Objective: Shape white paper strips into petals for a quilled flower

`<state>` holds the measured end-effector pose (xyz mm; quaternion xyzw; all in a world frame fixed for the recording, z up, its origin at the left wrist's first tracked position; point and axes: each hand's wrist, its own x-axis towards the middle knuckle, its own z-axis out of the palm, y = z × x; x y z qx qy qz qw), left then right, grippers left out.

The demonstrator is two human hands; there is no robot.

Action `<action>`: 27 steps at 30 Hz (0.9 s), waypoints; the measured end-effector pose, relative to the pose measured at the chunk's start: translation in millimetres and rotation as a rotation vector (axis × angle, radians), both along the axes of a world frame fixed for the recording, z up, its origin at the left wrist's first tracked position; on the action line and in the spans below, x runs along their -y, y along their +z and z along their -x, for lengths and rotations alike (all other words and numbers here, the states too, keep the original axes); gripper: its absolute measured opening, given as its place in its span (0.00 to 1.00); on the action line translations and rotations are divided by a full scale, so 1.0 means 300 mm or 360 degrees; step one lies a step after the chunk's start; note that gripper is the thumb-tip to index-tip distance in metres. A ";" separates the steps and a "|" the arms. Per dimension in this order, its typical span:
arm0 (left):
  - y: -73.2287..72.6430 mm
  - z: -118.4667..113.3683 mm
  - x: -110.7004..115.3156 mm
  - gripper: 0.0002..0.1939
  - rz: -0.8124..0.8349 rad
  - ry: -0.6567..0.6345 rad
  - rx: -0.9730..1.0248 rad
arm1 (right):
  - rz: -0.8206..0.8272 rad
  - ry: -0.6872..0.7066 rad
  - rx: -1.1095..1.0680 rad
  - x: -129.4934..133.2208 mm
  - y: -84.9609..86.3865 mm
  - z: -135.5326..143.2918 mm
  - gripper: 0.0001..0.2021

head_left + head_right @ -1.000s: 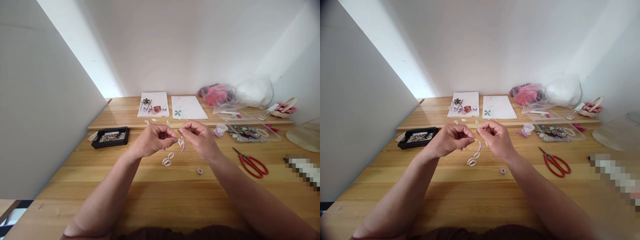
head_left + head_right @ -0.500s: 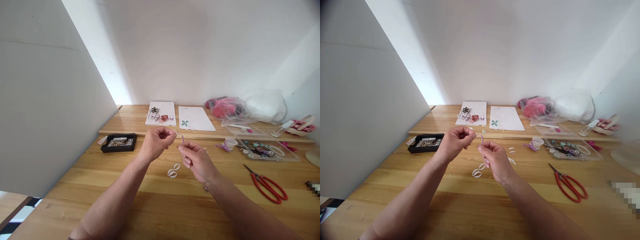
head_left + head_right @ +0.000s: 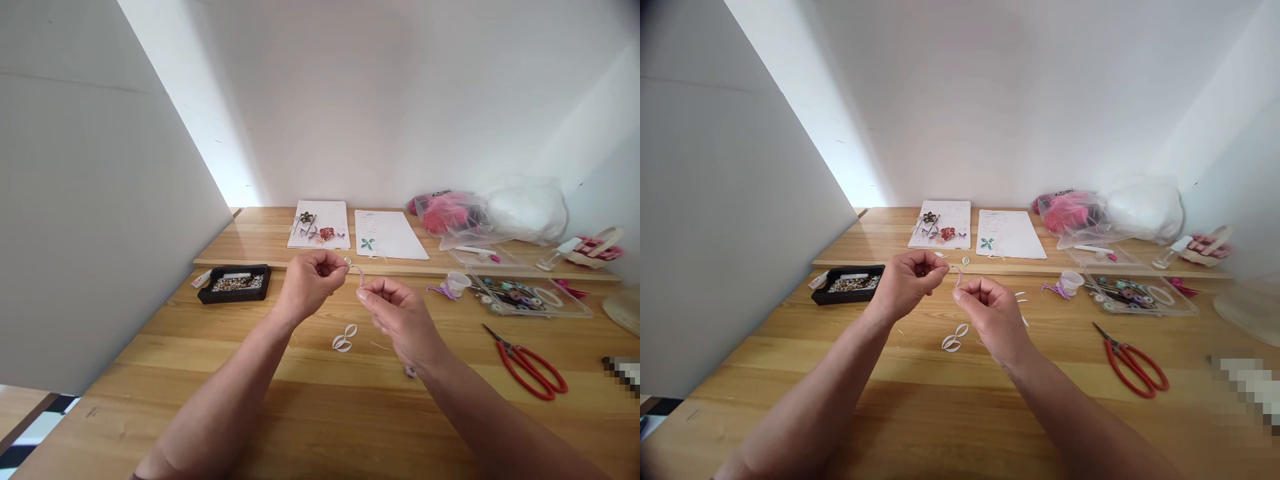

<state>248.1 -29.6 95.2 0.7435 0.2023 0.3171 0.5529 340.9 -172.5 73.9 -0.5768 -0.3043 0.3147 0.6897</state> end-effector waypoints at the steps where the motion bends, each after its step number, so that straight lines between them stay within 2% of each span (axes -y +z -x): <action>1: -0.002 -0.001 0.000 0.06 0.0022 0.0007 0.0010 | 0.0005 0.0026 -0.0119 -0.006 -0.010 0.006 0.14; 3: -0.008 -0.004 0.000 0.06 0.0038 0.0032 0.0030 | 0.0011 0.0069 -0.0248 -0.017 -0.032 0.017 0.14; 5: -0.012 -0.005 -0.002 0.05 0.0012 0.0063 0.0041 | 0.0008 0.0073 -0.0171 -0.021 -0.043 0.025 0.14; 11: -0.007 0.005 -0.007 0.05 -0.0207 0.0074 -0.0031 | -0.0012 -0.0082 0.0592 0.013 -0.005 0.016 0.09; 15: 0.000 0.019 -0.009 0.05 -0.0222 -0.0170 -0.0178 | -0.0087 -0.0309 0.1033 0.039 0.027 -0.015 0.06; 18: 0.000 0.024 -0.005 0.06 -0.0161 -0.0390 -0.0273 | -0.0132 -0.0402 0.1198 0.044 0.036 -0.047 0.05; 22: 0.000 0.025 0.007 0.06 -0.0079 -0.0601 -0.0317 | -0.0108 -0.0388 0.1078 0.025 0.027 -0.090 0.06; 27: 0.006 0.028 0.008 0.09 0.0123 -0.0675 -0.0268 | -0.0050 -0.0164 0.0464 -0.013 -0.010 -0.122 0.09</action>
